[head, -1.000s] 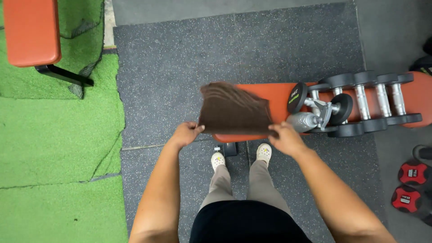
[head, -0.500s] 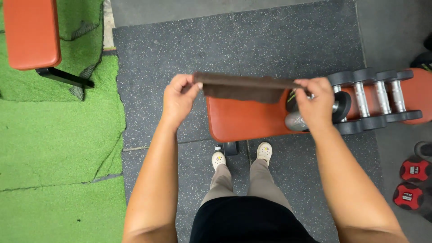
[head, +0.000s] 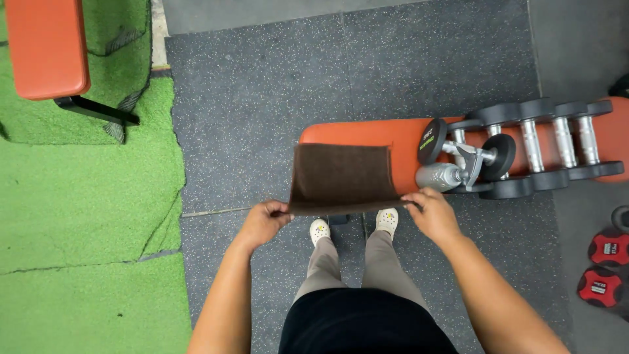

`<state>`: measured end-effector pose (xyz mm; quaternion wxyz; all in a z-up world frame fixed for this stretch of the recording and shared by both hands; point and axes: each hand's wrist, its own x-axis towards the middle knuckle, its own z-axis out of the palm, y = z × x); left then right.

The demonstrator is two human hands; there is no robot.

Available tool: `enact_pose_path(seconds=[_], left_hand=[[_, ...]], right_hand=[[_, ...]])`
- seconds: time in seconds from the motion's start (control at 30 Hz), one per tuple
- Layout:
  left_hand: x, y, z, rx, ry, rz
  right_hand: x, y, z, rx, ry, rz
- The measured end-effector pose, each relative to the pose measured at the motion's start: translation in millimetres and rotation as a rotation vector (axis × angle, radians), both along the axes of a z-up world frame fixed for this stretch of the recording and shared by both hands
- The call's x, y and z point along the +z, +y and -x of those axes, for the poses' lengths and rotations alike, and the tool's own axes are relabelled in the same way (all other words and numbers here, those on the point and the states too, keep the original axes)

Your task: Cleaning and wiping down dumbbells and a weight bench in a gym.

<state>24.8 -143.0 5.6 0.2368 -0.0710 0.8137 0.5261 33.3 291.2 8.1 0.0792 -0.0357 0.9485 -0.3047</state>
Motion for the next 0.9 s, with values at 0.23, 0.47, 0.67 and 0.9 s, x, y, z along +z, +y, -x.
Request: enact_pose_path(seconds=[0.23,0.47,0.67,0.9], left_hand=[[-15,26,62,0.130,-0.042,0.157],[-107,45,96,0.203,-0.103,0.530],[-108,74,66,0.591,-0.455,-0.035],[-36,130,66,0.490,0.298,0.286]], right_hand=[[-21,-14,61,-0.157,-0.022,-0.096],[-54,-53,88,-0.143,-0.037,-0.008],[-57,-111,51,0.099,-0.339,0.024],[-99,-75,49,-0.055,-0.290,0.278]])
